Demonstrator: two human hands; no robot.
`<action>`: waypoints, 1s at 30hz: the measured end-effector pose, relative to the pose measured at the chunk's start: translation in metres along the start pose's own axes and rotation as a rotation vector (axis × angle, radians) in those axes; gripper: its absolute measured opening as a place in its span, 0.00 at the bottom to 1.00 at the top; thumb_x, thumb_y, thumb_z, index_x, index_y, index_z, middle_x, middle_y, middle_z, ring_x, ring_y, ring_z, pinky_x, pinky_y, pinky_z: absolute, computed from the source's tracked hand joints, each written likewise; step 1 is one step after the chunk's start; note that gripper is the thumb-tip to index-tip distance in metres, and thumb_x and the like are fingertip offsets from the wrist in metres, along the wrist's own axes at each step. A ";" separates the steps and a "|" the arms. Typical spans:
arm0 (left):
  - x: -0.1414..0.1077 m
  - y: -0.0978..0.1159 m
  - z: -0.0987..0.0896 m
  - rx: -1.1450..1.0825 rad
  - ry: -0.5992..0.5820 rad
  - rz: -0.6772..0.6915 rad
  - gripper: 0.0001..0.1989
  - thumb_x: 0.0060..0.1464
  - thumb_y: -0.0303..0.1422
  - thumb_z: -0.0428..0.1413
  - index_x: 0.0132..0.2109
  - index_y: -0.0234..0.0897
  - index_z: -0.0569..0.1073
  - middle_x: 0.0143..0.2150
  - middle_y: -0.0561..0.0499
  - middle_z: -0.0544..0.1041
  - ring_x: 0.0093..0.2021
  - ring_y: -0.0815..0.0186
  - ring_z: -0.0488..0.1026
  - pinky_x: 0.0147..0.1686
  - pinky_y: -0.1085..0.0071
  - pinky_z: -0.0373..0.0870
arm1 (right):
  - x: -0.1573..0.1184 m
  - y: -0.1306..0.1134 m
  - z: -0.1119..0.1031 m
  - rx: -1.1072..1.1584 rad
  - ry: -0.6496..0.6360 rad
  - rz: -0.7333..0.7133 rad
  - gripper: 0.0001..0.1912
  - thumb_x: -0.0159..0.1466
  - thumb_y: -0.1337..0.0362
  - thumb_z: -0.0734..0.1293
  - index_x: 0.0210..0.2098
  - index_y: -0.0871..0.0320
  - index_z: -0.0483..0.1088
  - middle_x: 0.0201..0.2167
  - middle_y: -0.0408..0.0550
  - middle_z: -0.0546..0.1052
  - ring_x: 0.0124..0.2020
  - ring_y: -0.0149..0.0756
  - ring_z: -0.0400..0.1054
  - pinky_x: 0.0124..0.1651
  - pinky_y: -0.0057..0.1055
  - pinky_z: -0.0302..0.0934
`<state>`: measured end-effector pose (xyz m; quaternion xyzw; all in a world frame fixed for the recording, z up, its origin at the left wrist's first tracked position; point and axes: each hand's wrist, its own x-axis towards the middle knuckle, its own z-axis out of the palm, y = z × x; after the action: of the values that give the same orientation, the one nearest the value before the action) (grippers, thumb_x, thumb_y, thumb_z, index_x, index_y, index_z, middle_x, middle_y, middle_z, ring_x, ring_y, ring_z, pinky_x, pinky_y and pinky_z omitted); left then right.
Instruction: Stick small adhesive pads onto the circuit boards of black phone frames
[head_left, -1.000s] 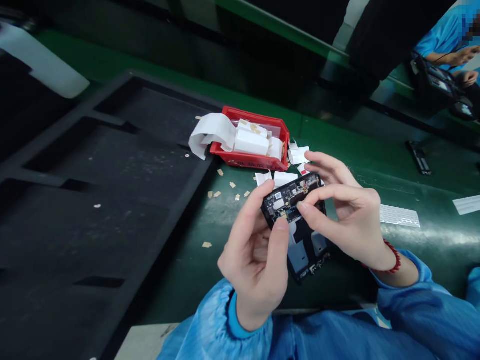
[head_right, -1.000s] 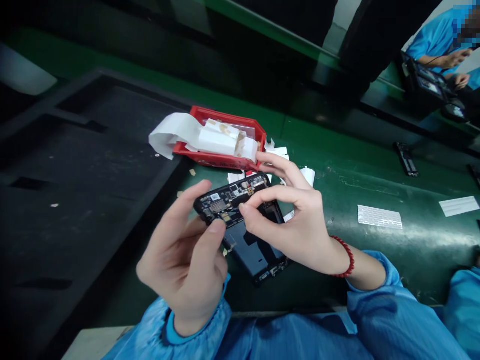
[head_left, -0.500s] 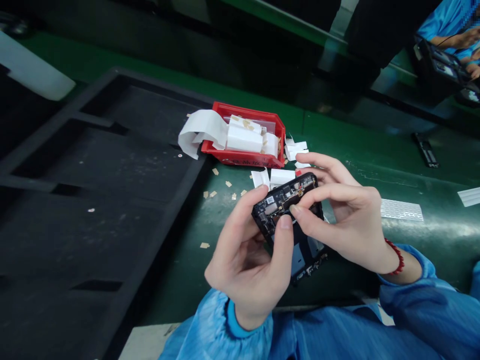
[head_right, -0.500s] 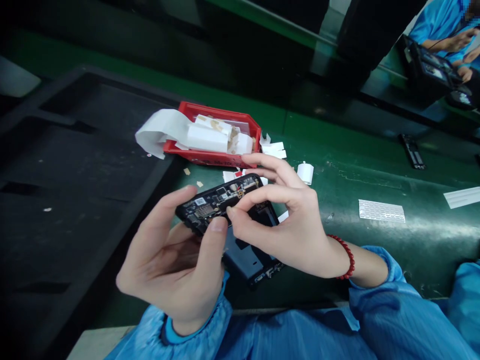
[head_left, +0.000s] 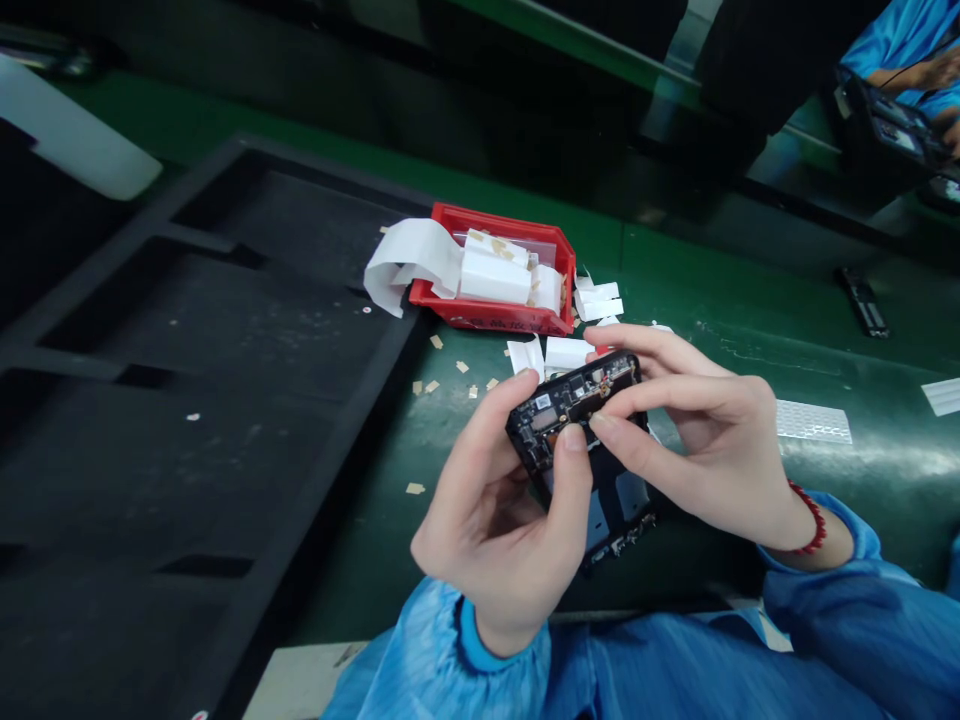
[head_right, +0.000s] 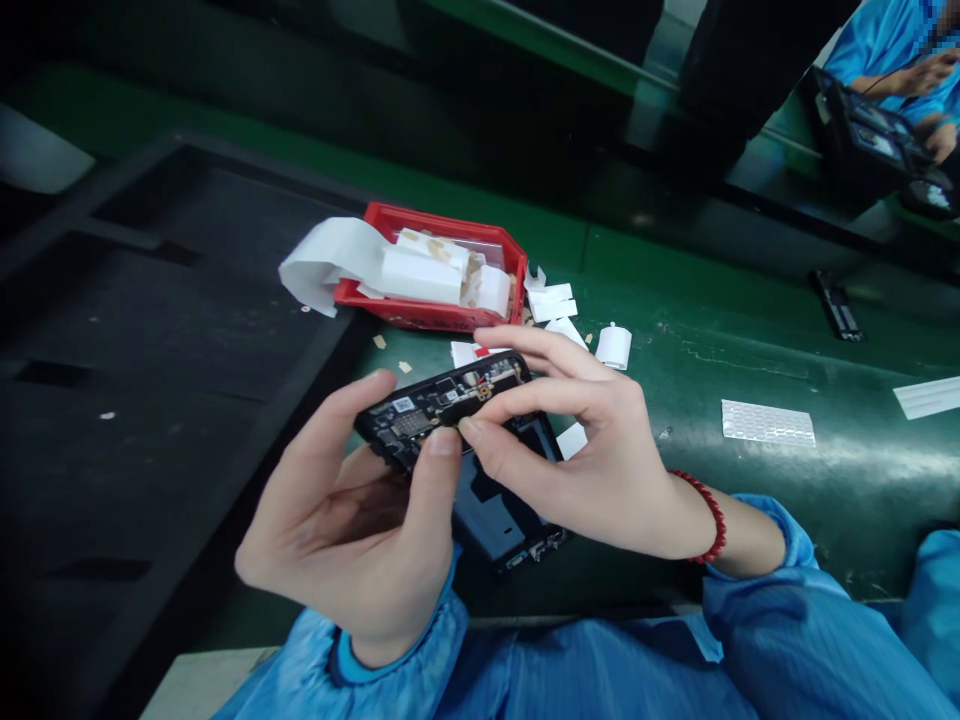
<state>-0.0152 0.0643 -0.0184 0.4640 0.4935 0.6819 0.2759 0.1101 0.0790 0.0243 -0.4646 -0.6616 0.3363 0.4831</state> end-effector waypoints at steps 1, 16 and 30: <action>0.000 0.000 0.000 0.015 -0.001 0.000 0.19 0.51 0.20 0.65 0.51 0.36 0.80 0.39 0.51 0.86 0.33 0.66 0.84 0.35 0.76 0.83 | 0.001 -0.001 -0.001 -0.013 -0.005 -0.002 0.05 0.62 0.74 0.73 0.30 0.61 0.79 0.51 0.59 0.80 0.51 0.41 0.77 0.54 0.37 0.73; 0.000 0.005 0.000 -0.067 0.048 -0.067 0.21 0.51 0.19 0.66 0.51 0.41 0.81 0.38 0.55 0.86 0.32 0.69 0.83 0.34 0.80 0.81 | 0.002 0.002 0.000 0.106 0.012 0.048 0.07 0.59 0.73 0.76 0.33 0.57 0.77 0.42 0.50 0.81 0.46 0.37 0.77 0.49 0.34 0.74; -0.001 0.006 -0.001 -0.089 0.017 -0.074 0.19 0.54 0.21 0.65 0.52 0.40 0.80 0.37 0.53 0.86 0.31 0.68 0.83 0.32 0.79 0.81 | 0.002 0.003 0.002 0.116 0.039 0.050 0.07 0.58 0.74 0.76 0.31 0.56 0.76 0.40 0.49 0.81 0.45 0.36 0.77 0.50 0.34 0.74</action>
<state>-0.0151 0.0603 -0.0132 0.4270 0.4816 0.6964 0.3173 0.1083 0.0819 0.0219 -0.4588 -0.6197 0.3770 0.5132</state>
